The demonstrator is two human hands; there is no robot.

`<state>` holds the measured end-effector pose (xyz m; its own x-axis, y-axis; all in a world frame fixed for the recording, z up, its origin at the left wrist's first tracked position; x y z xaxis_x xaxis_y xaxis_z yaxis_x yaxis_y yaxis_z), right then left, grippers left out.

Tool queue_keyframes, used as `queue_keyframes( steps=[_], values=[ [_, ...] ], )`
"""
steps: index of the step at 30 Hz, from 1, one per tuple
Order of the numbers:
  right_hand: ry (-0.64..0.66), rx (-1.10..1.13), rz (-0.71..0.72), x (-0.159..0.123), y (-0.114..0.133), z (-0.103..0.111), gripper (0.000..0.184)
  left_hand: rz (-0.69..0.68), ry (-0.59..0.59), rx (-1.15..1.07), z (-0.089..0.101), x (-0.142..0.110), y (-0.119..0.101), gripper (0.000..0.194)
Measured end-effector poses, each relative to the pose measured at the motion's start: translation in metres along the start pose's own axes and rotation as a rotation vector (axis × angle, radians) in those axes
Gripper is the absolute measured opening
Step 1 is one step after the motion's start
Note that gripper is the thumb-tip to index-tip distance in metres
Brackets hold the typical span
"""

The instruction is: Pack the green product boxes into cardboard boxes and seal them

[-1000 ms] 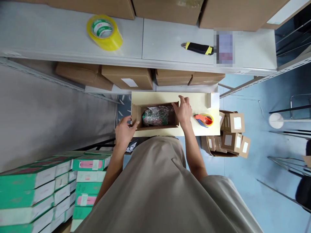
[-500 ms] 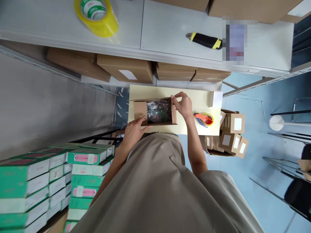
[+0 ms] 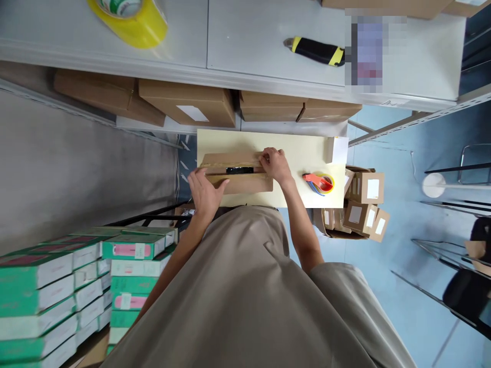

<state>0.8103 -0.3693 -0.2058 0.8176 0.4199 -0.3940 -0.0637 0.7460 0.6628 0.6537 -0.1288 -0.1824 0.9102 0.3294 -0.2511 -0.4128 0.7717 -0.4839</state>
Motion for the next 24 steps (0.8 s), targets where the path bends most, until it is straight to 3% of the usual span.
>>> queue_keyframes(
  steps=[4, 7, 11, 15, 18, 24],
  values=[
    [-0.011, -0.093, -0.040, -0.016, -0.012, -0.005, 0.016, -0.004, -0.080, -0.029, -0.004, 0.001, 0.010, 0.069],
    [0.008, -0.057, 0.022, -0.024, -0.017, -0.021, 0.019, -0.083, -0.041, -0.093, -0.008, 0.006, 0.024, 0.047],
    [-0.108, 0.058, 0.154, -0.034, -0.029, -0.036, 0.027, -0.120, -0.042, -0.222, -0.014, 0.022, 0.047, 0.022],
    [-0.226, 0.105, 0.237, -0.039, -0.041, -0.047, 0.043, -0.098, -0.166, -0.347, -0.021, 0.032, 0.059, 0.020],
    [-0.243, 0.084, 0.224, -0.036, -0.044, -0.053, 0.048, -0.095, -0.258, -0.404, -0.026, 0.031, 0.060, 0.019],
    [-0.238, 0.097, 0.223, -0.046, -0.050, -0.046, 0.055, -0.117, -0.288, -0.441, -0.029, 0.031, 0.063, 0.018]
  ],
)
Point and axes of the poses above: each hand's wrist, its own x-axis towards the middle knuckle, its own z-axis out of the back of the hand, y = z × x, the point moved 10 cm from there along x, towards the middle knuckle, and after that the axes turned 8 degrees about y, right-handed, at the moved point
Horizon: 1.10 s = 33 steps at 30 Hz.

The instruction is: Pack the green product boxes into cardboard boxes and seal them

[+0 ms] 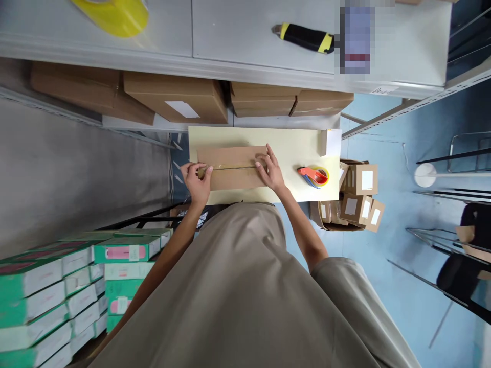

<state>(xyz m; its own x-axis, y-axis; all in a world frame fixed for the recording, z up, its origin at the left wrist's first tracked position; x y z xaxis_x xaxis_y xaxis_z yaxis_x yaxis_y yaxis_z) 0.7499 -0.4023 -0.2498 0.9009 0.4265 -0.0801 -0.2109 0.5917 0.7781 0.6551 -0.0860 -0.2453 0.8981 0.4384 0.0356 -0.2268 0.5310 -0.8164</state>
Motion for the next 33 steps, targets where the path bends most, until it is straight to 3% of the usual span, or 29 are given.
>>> queue_keyframes(
  steps=[3, 6, 9, 11, 16, 20, 23, 26, 28, 31, 33],
  values=[
    [-0.129, -0.114, -0.065, -0.027, -0.028, 0.033, 0.057, -0.015, -0.018, -0.012, 0.002, 0.001, 0.002, 0.018],
    [-0.227, -0.303, -0.306, -0.068, -0.080, 0.070, 0.059, 0.005, -0.013, -0.002, 0.000, 0.001, 0.006, 0.019],
    [-0.155, -0.475, -0.617, -0.108, -0.133, 0.086, 0.059, -0.005, -0.012, -0.003, -0.001, 0.000, 0.004, 0.019],
    [-0.093, -0.547, -0.740, -0.124, -0.155, 0.088, 0.061, -0.028, -0.019, -0.007, -0.001, -0.001, 0.002, 0.019],
    [-0.087, -0.555, -0.863, -0.133, -0.177, 0.088, 0.057, -0.039, -0.026, 0.000, -0.001, -0.004, 0.000, 0.019],
    [-0.033, -0.481, -0.875, -0.126, -0.183, 0.090, 0.045, -0.091, -0.007, -0.032, 0.000, -0.003, -0.004, 0.017],
    [0.006, -0.427, -0.850, -0.119, -0.177, 0.102, 0.041, -0.083, 0.016, -0.035, -0.002, -0.003, -0.004, 0.016],
    [0.034, -0.136, -0.703, -0.103, -0.151, 0.114, 0.057, -0.040, 0.045, -0.024, -0.005, -0.003, -0.003, 0.016],
    [0.057, 0.124, -0.547, -0.085, -0.118, 0.122, 0.070, -0.015, 0.057, -0.025, -0.009, -0.003, -0.004, 0.016],
    [0.143, 0.333, -0.344, -0.055, -0.049, 0.131, 0.077, -0.010, 0.057, -0.036, -0.015, -0.006, -0.009, 0.015],
    [0.261, 0.429, -0.250, -0.034, 0.004, 0.121, 0.081, -0.016, 0.053, -0.058, -0.020, -0.010, -0.014, 0.013]
  ],
)
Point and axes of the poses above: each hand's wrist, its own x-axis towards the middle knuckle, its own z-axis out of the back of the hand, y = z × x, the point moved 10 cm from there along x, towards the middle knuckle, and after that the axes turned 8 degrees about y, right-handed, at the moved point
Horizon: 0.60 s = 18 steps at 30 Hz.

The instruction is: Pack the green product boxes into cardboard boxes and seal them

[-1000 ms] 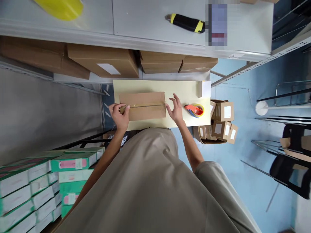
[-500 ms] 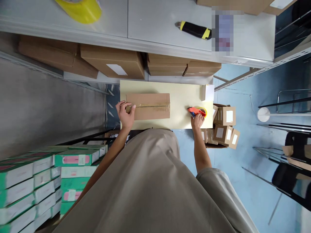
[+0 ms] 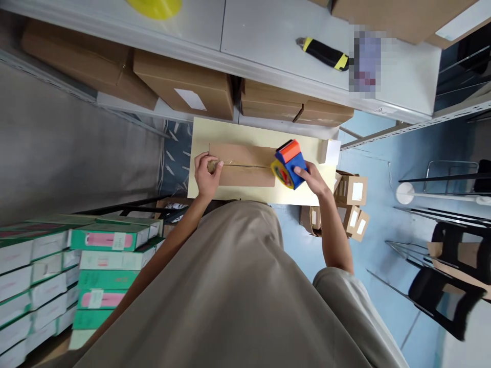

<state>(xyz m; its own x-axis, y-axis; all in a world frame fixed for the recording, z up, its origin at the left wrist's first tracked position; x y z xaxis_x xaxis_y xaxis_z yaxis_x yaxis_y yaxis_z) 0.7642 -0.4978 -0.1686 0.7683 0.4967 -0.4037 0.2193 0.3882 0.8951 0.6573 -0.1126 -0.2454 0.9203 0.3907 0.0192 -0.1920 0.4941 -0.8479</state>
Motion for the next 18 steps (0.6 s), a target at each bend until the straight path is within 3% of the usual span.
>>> queue_keyframes(
  steps=[4, 7, 11, 14, 16, 18],
  values=[
    [0.426, 0.013, -0.040, 0.031, 0.061, -0.088, 0.077, 0.015, 0.005, -0.070, -0.010, -0.005, -0.008, 0.013],
    [0.556, -0.049, -0.053, 0.061, 0.074, -0.126, 0.074, 0.048, 0.028, -0.103, -0.011, -0.007, -0.012, 0.011],
    [0.595, -0.167, -0.040, 0.092, 0.069, -0.138, 0.073, 0.076, 0.029, -0.132, 0.002, -0.010, -0.018, 0.006],
    [0.595, -0.263, -0.031, 0.100, 0.068, -0.135, 0.071, 0.147, -0.026, -0.270, 0.017, -0.014, -0.018, 0.022],
    [0.616, -0.292, -0.036, 0.100, 0.070, -0.135, 0.070, 0.274, 0.004, -0.478, 0.012, -0.015, -0.010, 0.043],
    [0.649, -0.287, -0.055, 0.100, 0.072, -0.138, 0.071, 0.416, 0.106, -0.701, -0.005, -0.015, -0.005, 0.055]
  ],
)
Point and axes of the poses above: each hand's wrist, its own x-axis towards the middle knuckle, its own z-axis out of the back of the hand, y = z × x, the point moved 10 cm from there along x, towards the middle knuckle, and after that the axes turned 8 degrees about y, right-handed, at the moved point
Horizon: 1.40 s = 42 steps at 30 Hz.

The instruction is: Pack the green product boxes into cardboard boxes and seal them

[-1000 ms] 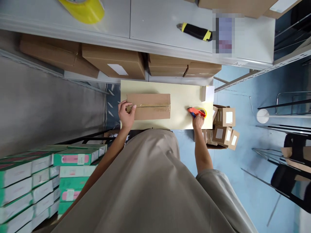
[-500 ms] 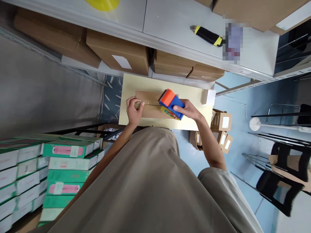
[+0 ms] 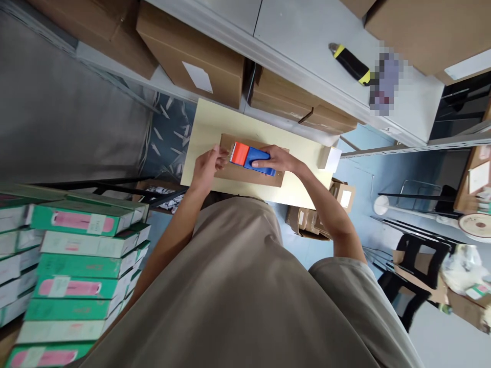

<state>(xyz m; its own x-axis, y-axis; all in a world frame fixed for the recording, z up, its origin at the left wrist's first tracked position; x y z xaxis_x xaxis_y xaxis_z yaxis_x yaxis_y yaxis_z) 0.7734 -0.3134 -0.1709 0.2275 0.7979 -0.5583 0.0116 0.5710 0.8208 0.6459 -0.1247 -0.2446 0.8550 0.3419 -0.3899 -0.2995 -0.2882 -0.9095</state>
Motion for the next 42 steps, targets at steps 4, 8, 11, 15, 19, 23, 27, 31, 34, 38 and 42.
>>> queue_keyframes(
  steps=[4, 8, 11, 15, 19, 23, 27, 31, 34, 38, 42],
  values=[
    [0.044, 0.040, -0.027, 0.002, -0.001, -0.003, 0.072, 0.183, 0.128, -0.243, -0.022, 0.007, 0.015, 0.043],
    [0.043, 0.047, -0.038, 0.003, -0.001, -0.003, 0.073, 0.266, 0.159, -0.328, -0.031, 0.009, 0.020, 0.027],
    [0.057, 0.063, -0.051, 0.002, 0.002, -0.005, 0.074, 0.284, 0.149, -0.366, -0.033, 0.009, 0.021, 0.026],
    [0.108, 0.075, -0.087, 0.003, 0.005, -0.011, 0.073, 0.242, 0.146, -0.346, -0.035, 0.011, 0.018, 0.034],
    [0.122, 0.042, -0.119, 0.007, 0.003, -0.013, 0.068, 0.166, 0.069, -0.266, -0.027, 0.012, 0.015, 0.026],
    [0.129, 0.017, -0.144, 0.010, 0.005, -0.017, 0.066, 0.044, -0.043, -0.199, -0.009, 0.008, 0.005, 0.016],
    [0.134, -0.040, -0.181, 0.013, 0.013, -0.018, 0.065, -0.004, -0.107, -0.140, 0.007, 0.003, 0.002, 0.016],
    [0.183, -0.100, -0.255, 0.015, 0.017, -0.019, 0.062, 0.030, -0.118, -0.123, 0.014, 0.000, 0.012, 0.013],
    [0.203, -0.128, -0.298, 0.014, 0.015, -0.019, 0.060, 0.050, -0.128, -0.149, 0.014, -0.001, 0.019, 0.015],
    [0.191, -0.137, -0.349, 0.009, 0.008, -0.016, 0.061, 0.054, -0.118, -0.173, 0.012, -0.003, 0.025, 0.022],
    [0.192, -0.180, -0.381, 0.000, 0.005, -0.014, 0.064, 0.044, -0.163, -0.171, 0.027, -0.004, 0.037, 0.027]
  ],
)
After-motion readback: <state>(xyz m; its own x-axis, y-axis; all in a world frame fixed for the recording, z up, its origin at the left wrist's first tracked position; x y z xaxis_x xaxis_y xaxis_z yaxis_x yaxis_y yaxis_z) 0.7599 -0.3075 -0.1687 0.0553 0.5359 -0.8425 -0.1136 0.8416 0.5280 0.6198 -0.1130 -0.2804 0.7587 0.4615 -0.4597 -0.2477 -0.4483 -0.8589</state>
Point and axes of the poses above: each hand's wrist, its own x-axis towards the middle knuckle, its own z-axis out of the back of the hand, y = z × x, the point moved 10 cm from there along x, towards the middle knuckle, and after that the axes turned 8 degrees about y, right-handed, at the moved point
